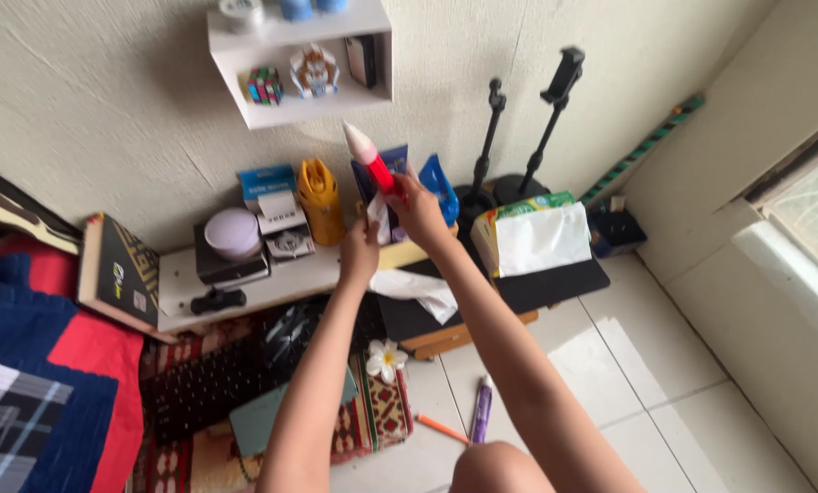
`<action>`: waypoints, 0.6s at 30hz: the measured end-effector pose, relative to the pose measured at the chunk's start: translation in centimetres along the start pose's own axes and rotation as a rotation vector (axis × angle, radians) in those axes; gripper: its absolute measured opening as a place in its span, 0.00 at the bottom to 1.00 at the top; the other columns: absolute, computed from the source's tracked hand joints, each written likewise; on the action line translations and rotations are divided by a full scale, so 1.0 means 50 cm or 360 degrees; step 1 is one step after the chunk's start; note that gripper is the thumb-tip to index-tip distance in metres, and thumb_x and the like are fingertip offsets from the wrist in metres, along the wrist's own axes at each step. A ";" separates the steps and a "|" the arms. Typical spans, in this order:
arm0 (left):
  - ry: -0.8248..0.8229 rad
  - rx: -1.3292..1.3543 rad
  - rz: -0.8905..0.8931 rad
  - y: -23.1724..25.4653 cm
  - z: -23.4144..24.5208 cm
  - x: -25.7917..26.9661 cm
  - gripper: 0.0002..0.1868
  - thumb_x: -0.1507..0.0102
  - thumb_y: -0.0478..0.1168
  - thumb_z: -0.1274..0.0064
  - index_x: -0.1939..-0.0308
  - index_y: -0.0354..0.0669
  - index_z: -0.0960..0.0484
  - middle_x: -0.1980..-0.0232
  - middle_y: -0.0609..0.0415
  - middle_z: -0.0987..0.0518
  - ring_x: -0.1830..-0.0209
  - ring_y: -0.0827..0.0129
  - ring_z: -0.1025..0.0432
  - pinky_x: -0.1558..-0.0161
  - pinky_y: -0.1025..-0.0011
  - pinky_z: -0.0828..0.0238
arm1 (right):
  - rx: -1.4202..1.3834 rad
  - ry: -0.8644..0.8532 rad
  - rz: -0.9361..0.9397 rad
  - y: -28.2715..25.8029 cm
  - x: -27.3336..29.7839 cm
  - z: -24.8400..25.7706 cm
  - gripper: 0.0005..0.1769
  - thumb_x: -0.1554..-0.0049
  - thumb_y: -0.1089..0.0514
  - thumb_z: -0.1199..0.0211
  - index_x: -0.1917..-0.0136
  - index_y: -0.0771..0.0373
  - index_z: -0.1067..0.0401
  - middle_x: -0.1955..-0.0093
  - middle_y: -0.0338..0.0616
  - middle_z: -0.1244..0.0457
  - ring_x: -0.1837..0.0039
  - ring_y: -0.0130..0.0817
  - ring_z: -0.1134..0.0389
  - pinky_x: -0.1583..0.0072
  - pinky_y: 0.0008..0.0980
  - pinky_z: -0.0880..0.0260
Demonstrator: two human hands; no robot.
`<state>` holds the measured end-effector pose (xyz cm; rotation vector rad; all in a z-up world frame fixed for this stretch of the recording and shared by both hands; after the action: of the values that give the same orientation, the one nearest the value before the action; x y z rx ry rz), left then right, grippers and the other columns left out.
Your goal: Organizing a desk and shelf by moving books, a keyboard, a hat, and other personal items.
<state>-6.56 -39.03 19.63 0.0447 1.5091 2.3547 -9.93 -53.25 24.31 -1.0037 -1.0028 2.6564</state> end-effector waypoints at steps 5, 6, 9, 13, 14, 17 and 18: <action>0.0010 0.0078 -0.0124 -0.036 0.025 0.019 0.19 0.31 0.39 0.49 0.40 0.30 0.27 0.42 0.29 0.23 0.40 0.35 0.28 0.43 0.45 0.26 | -0.0249 0.0135 0.0106 0.014 0.036 0.061 0.18 0.43 0.52 0.29 0.42 0.58 0.26 0.53 0.51 0.33 0.48 0.56 0.28 0.48 0.43 0.22; 0.0008 0.0080 -0.0114 -0.066 0.022 0.018 0.19 0.31 0.39 0.49 0.40 0.30 0.27 0.42 0.29 0.23 0.40 0.35 0.28 0.43 0.45 0.26 | -0.0248 0.0126 0.0100 0.010 0.051 0.079 0.18 0.43 0.52 0.29 0.42 0.58 0.26 0.53 0.51 0.33 0.48 0.56 0.28 0.48 0.43 0.22; -0.0038 -0.0241 -0.0109 -0.121 0.021 0.034 0.12 0.32 0.42 0.47 0.50 0.39 0.25 0.51 0.45 0.21 0.45 0.47 0.23 0.48 0.54 0.20 | -0.0175 0.0165 0.0126 0.008 0.097 0.121 0.08 0.42 0.52 0.29 0.53 0.55 0.24 0.60 0.40 0.34 0.54 0.43 0.26 0.54 0.36 0.22; -0.0368 -0.0469 -0.0270 -0.119 0.001 0.098 0.08 0.34 0.40 0.47 0.54 0.42 0.20 0.54 0.48 0.20 0.46 0.48 0.23 0.49 0.57 0.22 | -0.0049 -0.0576 -0.0089 0.055 0.170 0.095 0.12 0.49 0.50 0.28 0.53 0.55 0.24 0.63 0.44 0.29 0.56 0.43 0.25 0.51 0.42 0.24; -0.0499 -0.0534 -0.0344 -0.124 -0.009 0.110 0.10 0.37 0.39 0.45 0.52 0.44 0.20 0.50 0.47 0.20 0.43 0.50 0.24 0.47 0.58 0.23 | -0.0016 -0.0780 -0.0084 0.067 0.188 0.079 0.16 0.50 0.49 0.26 0.51 0.56 0.24 0.60 0.47 0.28 0.55 0.45 0.24 0.50 0.43 0.24; -0.0645 -0.0870 -0.0534 -0.129 -0.048 0.147 0.23 0.35 0.39 0.47 0.35 0.45 0.25 0.37 0.49 0.26 0.32 0.50 0.35 0.38 0.54 0.33 | 0.0365 -0.1080 -0.0191 0.057 0.239 0.062 0.33 0.50 0.48 0.25 0.32 0.47 0.28 0.40 0.55 0.33 0.38 0.58 0.29 0.40 0.51 0.25; -0.0655 -0.0866 -0.0526 -0.128 -0.052 0.160 0.23 0.35 0.39 0.47 0.35 0.45 0.25 0.37 0.49 0.26 0.32 0.50 0.35 0.38 0.54 0.33 | 0.0365 -0.1089 -0.0200 0.073 0.254 0.047 0.33 0.50 0.48 0.25 0.32 0.47 0.28 0.40 0.55 0.33 0.38 0.58 0.29 0.40 0.51 0.25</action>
<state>-12.89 -36.48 11.57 0.1261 0.6104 2.2246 -20.78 -53.08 16.43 0.0361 -0.7768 2.9591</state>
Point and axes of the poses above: each hand's wrist, its own x-axis away from the middle knuckle, its own z-axis out of the back of the hand, y = z × x, the point moved 2 cm from there along -x, towards the middle knuckle
